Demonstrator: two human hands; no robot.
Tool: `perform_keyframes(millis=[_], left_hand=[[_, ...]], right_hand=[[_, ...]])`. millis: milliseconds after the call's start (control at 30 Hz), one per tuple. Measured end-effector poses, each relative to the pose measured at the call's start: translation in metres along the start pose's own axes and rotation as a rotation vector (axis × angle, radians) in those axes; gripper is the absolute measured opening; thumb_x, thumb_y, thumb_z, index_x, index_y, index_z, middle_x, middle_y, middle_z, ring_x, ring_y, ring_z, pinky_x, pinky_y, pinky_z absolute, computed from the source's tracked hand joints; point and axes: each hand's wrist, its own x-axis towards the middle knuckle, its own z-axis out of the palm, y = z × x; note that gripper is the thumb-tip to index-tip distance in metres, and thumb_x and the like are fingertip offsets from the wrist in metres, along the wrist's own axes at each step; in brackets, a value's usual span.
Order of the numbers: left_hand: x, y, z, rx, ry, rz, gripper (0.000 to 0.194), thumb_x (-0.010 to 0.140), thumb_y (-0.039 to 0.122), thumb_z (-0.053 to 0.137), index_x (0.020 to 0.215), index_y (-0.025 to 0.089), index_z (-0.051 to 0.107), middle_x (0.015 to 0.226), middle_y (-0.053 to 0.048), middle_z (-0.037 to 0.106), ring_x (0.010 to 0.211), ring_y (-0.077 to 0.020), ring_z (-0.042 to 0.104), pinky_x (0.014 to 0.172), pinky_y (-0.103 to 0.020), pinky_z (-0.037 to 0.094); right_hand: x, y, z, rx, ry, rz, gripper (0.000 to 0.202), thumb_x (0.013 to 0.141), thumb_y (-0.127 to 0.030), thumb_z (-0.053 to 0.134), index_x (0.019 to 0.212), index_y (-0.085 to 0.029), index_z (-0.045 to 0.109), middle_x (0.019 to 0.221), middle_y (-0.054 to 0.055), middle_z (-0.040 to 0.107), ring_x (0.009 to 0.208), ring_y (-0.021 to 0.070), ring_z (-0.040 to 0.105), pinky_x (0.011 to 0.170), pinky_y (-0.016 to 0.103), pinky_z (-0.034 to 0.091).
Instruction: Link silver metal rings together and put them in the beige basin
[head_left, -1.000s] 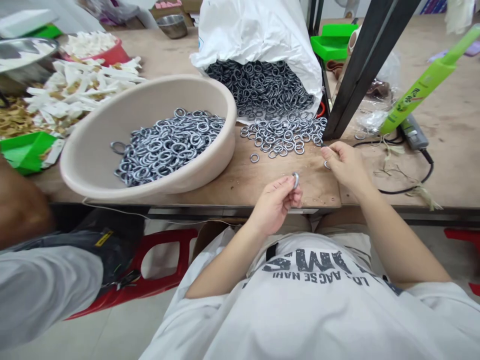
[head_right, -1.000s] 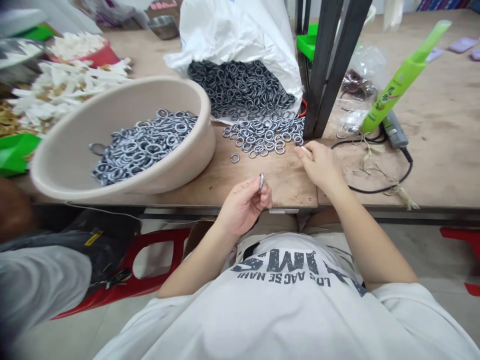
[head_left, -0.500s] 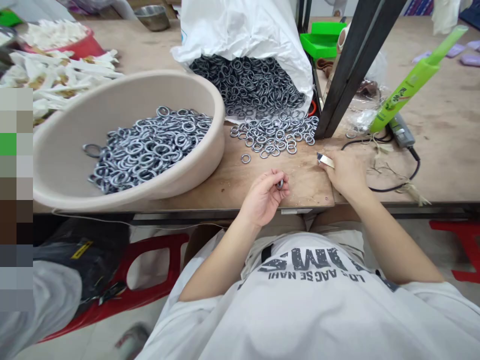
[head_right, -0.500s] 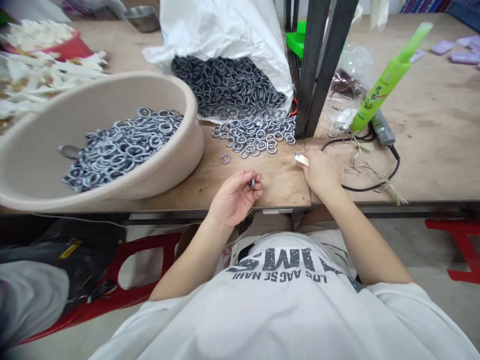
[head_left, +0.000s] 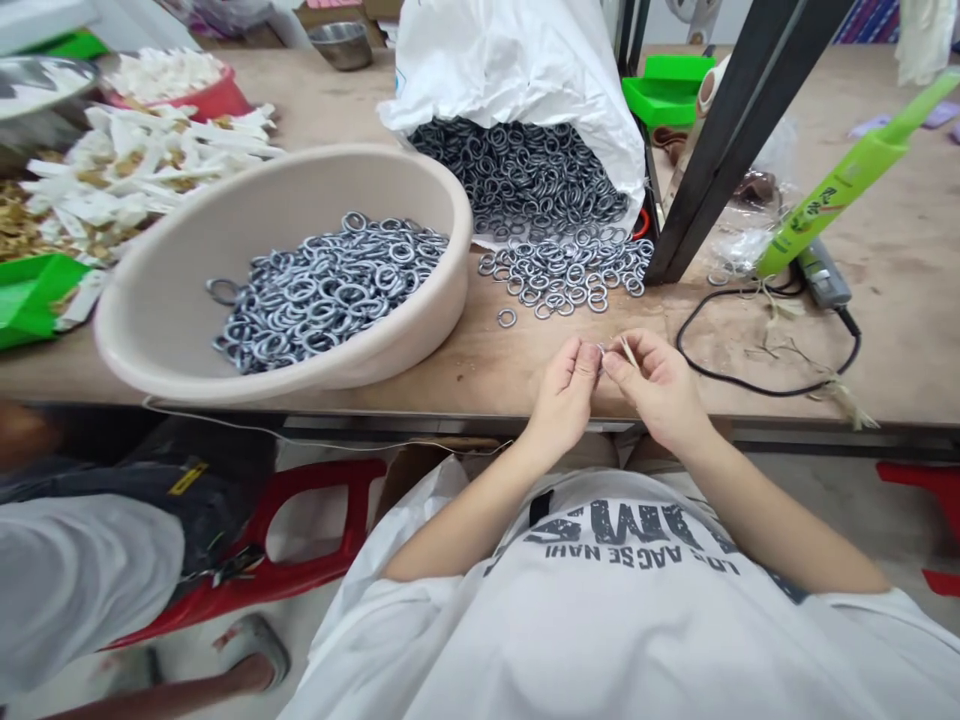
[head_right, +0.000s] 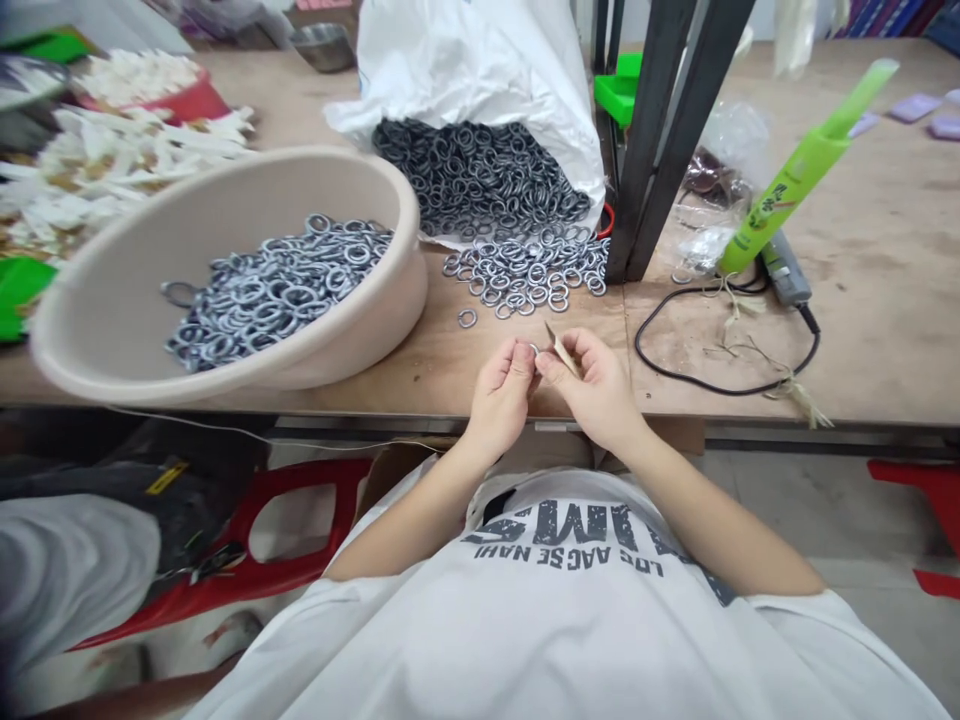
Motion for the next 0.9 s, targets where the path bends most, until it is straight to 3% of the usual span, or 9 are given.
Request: perform_keyframes(millis=[133, 233, 333, 533, 633, 767, 833, 900], left_hand=[[-0.003, 0.001, 0.001, -0.121, -0.054, 0.05, 0.051, 0.08, 0.065, 0.066, 0.068, 0.019, 0.049, 0.055, 0.006, 0.032, 0.048, -0.0069, 0.027, 0.047, -0.021, 0.029], [-0.004, 0.001, 0.0, -0.17, -0.084, 0.008, 0.051, 0.084, 0.064, 0.062, 0.067, 0.019, 0.047, 0.052, 0.006, 0.031, 0.046, -0.0061, 0.025, 0.044, -0.02, 0.024], [-0.005, 0.003, -0.001, -0.207, -0.069, -0.029, 0.051, 0.085, 0.064, 0.061, 0.067, 0.019, 0.045, 0.051, 0.007, 0.031, 0.045, -0.0057, 0.025, 0.044, -0.019, 0.024], [-0.006, 0.005, 0.001, -0.24, -0.023, -0.059, 0.051, 0.081, 0.063, 0.065, 0.07, 0.019, 0.043, 0.054, 0.009, 0.027, 0.045, -0.0053, 0.022, 0.043, -0.019, 0.022], [-0.011, 0.005, 0.002, -0.228, -0.067, -0.051, 0.048, 0.084, 0.06, 0.065, 0.07, 0.019, 0.043, 0.052, 0.009, 0.027, 0.044, -0.0051, 0.022, 0.043, -0.02, 0.022], [-0.019, 0.006, -0.002, -0.202, -0.24, -0.045, 0.047, 0.088, 0.057, 0.061, 0.066, 0.018, 0.045, 0.051, 0.007, 0.034, 0.044, -0.0057, 0.029, 0.045, -0.02, 0.029], [-0.018, 0.006, -0.007, -0.227, -0.199, -0.044, 0.045, 0.088, 0.055, 0.062, 0.067, 0.018, 0.048, 0.051, 0.006, 0.038, 0.044, -0.0061, 0.032, 0.046, -0.02, 0.032], [-0.015, 0.006, -0.016, -0.226, -0.103, -0.038, 0.042, 0.087, 0.054, 0.065, 0.071, 0.017, 0.053, 0.052, 0.005, 0.045, 0.044, -0.0063, 0.037, 0.045, -0.02, 0.035]], right_hand=[[0.007, -0.002, -0.004, -0.153, -0.085, -0.171, 0.031, 0.088, -0.048, 0.068, 0.107, -0.024, 0.064, 0.097, 0.003, 0.067, 0.088, 0.0187, 0.063, 0.079, 0.031, 0.051], [0.012, -0.005, -0.011, -0.265, -0.084, -0.217, 0.028, 0.093, -0.049, 0.06, 0.096, -0.021, 0.065, 0.083, 0.001, 0.064, 0.076, 0.0162, 0.059, 0.071, 0.029, 0.046], [0.008, -0.01, -0.014, -0.522, -0.083, -0.36, 0.029, 0.096, -0.045, 0.056, 0.082, -0.02, 0.06, 0.07, -0.001, 0.056, 0.065, 0.0133, 0.051, 0.063, 0.028, 0.036], [-0.009, -0.017, -0.009, -0.761, -0.178, -0.525, 0.036, 0.098, -0.04, 0.053, 0.068, -0.02, 0.048, 0.063, -0.002, 0.045, 0.059, 0.0119, 0.041, 0.06, 0.029, 0.028], [-0.004, -0.013, -0.015, -0.758, -0.174, -0.477, 0.04, 0.099, -0.043, 0.051, 0.066, -0.02, 0.045, 0.061, -0.003, 0.044, 0.057, 0.0115, 0.041, 0.058, 0.029, 0.027], [0.03, 0.003, -0.037, -0.736, 0.025, -0.238, 0.048, 0.1, -0.054, 0.042, 0.066, -0.021, 0.046, 0.058, -0.002, 0.046, 0.057, 0.0133, 0.043, 0.056, 0.028, 0.027], [0.054, 0.01, -0.044, -0.827, 0.047, -0.184, 0.046, 0.1, -0.056, 0.04, 0.074, -0.021, 0.056, 0.067, 0.001, 0.058, 0.064, 0.0162, 0.051, 0.06, 0.029, 0.031], [0.077, 0.016, -0.043, -0.997, 0.016, -0.186, 0.037, 0.095, -0.055, 0.051, 0.091, -0.021, 0.064, 0.086, 0.005, 0.068, 0.075, 0.0203, 0.057, 0.064, 0.03, 0.034]])
